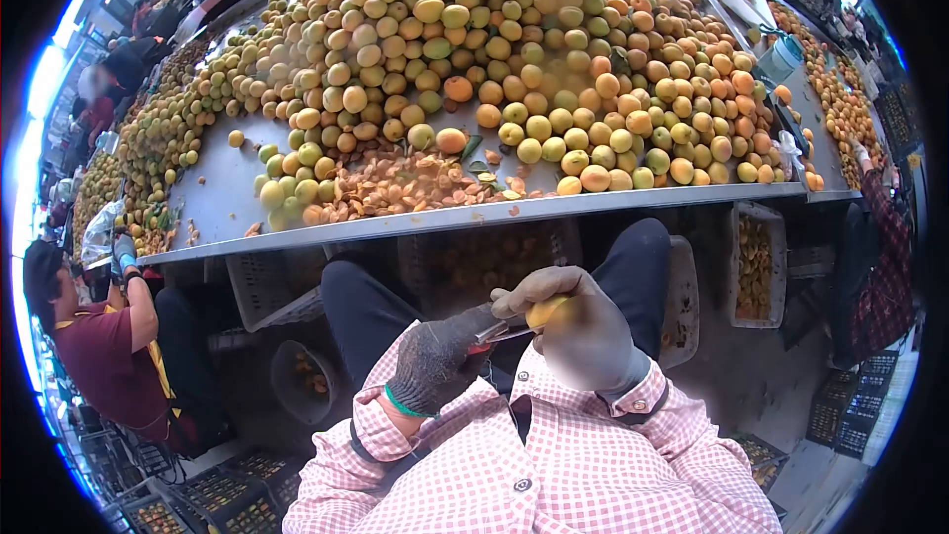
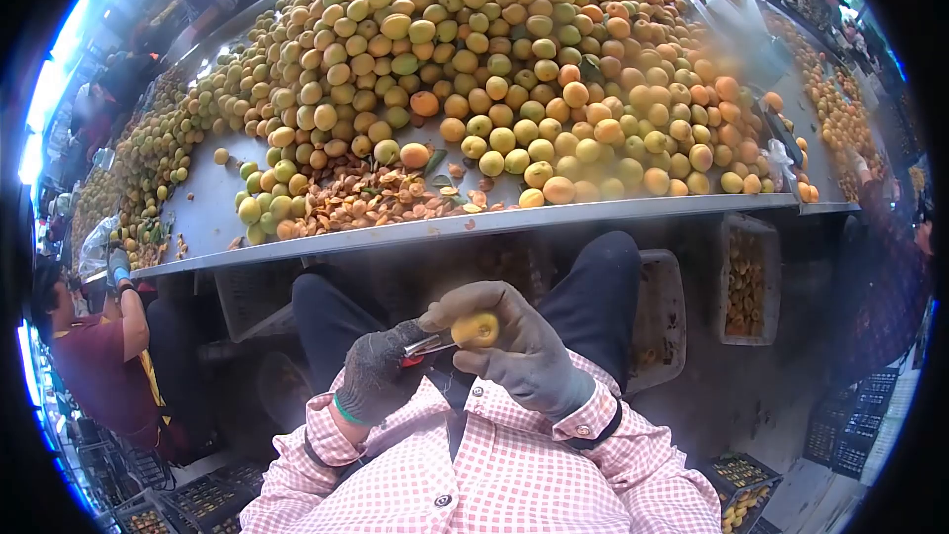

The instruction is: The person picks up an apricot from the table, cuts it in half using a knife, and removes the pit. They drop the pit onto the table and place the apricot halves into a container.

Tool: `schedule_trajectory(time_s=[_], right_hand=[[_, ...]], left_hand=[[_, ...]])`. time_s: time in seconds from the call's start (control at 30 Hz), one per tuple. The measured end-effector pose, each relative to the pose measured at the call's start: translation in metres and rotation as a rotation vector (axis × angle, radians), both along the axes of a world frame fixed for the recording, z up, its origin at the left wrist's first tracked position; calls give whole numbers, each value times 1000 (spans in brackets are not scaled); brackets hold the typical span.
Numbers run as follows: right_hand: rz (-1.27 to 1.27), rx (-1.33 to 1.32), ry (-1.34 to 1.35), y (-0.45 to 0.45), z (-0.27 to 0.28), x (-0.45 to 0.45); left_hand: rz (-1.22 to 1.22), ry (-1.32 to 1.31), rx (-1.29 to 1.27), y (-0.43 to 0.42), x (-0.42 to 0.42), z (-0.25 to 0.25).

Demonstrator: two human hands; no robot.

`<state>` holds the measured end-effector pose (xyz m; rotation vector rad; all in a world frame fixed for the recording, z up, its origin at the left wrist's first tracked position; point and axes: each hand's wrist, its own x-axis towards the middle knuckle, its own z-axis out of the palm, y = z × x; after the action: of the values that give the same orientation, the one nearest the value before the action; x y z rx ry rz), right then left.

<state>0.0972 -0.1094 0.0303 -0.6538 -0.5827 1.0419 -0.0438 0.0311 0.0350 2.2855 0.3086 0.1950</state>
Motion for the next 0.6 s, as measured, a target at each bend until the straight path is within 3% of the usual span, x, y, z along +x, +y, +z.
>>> schedule_trajectory(time_s=[0.17, 0.33, 0.43, 0.47, 0.57, 0.6], right_hand=[[-63, 3, -53, 2, 2, -11], [-302, -35, 3, 16, 5, -25], [-284, -115, -7, 17, 7, -16], [-195, -265, -92, 18, 8, -1], [-129, -366, -468, 16, -10, 19], [-127, -366, -469, 17, -10, 15]], left_hand=[[104, -140, 60, -9, 9, 5], [113, -34, 156, -4, 26, -9], [104, -35, 159, 3, 34, -17], [106, -54, 120, 4, 37, -22], [61, -86, 47, 8, 41, -23], [90, -71, 16, 4, 40, -24]])
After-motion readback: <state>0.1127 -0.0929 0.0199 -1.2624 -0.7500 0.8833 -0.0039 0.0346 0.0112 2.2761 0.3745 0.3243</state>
